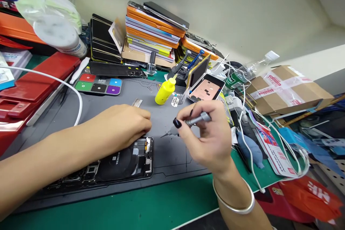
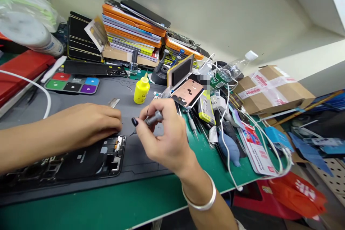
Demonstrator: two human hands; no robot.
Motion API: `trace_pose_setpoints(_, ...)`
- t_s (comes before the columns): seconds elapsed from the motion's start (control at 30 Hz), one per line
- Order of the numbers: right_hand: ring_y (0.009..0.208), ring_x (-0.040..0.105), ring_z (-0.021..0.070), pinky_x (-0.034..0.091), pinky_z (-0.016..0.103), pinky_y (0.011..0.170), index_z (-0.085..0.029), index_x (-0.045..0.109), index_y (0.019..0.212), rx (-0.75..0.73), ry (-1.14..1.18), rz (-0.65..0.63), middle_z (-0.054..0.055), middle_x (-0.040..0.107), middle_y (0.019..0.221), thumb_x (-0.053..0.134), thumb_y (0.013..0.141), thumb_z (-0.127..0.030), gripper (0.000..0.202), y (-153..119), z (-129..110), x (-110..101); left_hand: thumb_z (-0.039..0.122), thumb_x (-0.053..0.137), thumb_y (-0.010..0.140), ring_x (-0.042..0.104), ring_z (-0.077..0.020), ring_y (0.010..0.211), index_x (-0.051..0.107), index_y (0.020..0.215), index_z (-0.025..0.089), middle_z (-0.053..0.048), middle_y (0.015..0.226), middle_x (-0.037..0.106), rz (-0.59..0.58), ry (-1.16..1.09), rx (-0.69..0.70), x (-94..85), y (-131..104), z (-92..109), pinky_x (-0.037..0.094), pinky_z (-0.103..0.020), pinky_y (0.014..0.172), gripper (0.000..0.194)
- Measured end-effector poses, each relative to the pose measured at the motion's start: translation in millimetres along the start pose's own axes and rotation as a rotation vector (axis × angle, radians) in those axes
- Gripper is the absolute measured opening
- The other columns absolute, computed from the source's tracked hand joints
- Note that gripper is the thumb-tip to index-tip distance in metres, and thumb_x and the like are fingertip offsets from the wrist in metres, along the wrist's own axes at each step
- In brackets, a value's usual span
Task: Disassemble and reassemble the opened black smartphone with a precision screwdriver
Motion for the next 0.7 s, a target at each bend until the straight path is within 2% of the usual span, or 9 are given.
trace_pose_setpoints(0.13,0.055,0.056,0.0069,0.048,0.022,0.050,-0.026,0.040,0.093,0.134,0.006,0.018,-0.006,0.061,0.080,0.060,0.085,-0.014,0.025,4,18,3,0.013,0.057,0.088,0.060,-0.0143,0.061,0.066,0.075,0.025,0.003,0.077,0.069,0.126,0.043,0.111,2.9,0,-3,0.028,-0.030,0.052,0.020)
trace_pose_setpoints(0.27,0.050,0.056,0.0062,0.044,0.022,0.047,-0.025,0.040,0.091,0.212,-0.019,-0.020,-0.007,0.061,0.078,0.062,0.082,-0.017,0.025,6,30,8,0.012,0.057,0.089,0.063,-0.0149,0.061,0.064,0.071,0.024,0.003,0.072,0.066,0.092,0.089,0.186,3.5,5,-1,0.030,-0.031,0.051,0.023)
trace_pose_setpoints(0.37,0.047,0.054,0.0055,0.042,0.021,0.045,-0.025,0.040,0.090,0.231,0.007,-0.041,-0.008,0.059,0.076,0.061,0.082,-0.016,0.023,5,28,8,0.010,0.056,0.090,0.065,-0.0159,0.063,0.062,0.070,0.022,0.001,0.072,0.066,0.016,0.136,0.185,2.2,7,6,0.034,-0.030,0.052,0.024)
trace_pose_setpoints(0.5,0.049,0.052,0.0053,0.040,0.020,0.044,-0.025,0.040,0.089,0.223,0.084,-0.167,-0.007,0.061,0.076,0.061,0.080,-0.014,0.025,2,18,15,0.007,0.057,0.086,0.065,-0.0183,0.066,0.064,0.077,0.020,-0.001,0.078,0.067,-0.020,0.210,0.142,2.8,7,14,0.040,-0.030,0.056,0.017)
trace_pose_setpoints(0.63,0.054,0.054,0.0066,0.044,0.019,0.048,-0.025,0.040,0.089,0.162,0.082,-0.235,-0.006,0.061,0.076,0.061,0.080,-0.013,0.026,-2,6,21,0.005,0.059,0.080,0.067,-0.0218,0.071,0.065,0.086,0.020,-0.003,0.082,0.067,-0.046,0.249,0.099,5.9,8,12,0.044,-0.031,0.058,0.017)
trace_pose_setpoints(0.7,0.055,0.054,0.0069,0.045,0.019,0.049,-0.025,0.040,0.089,0.152,0.073,-0.239,-0.006,0.061,0.076,0.061,0.080,-0.013,0.026,-3,5,22,0.005,0.059,0.080,0.066,-0.0219,0.070,0.063,0.082,0.020,-0.004,0.080,0.065,-0.031,0.276,0.065,2.9,8,6,0.043,-0.031,0.057,0.015)
Point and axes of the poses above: each hand's wrist, its own y-axis towards the middle knuckle, its own x-axis out of the palm, z = x × y, the point moved 6 cm from there along y, towards the middle knuckle
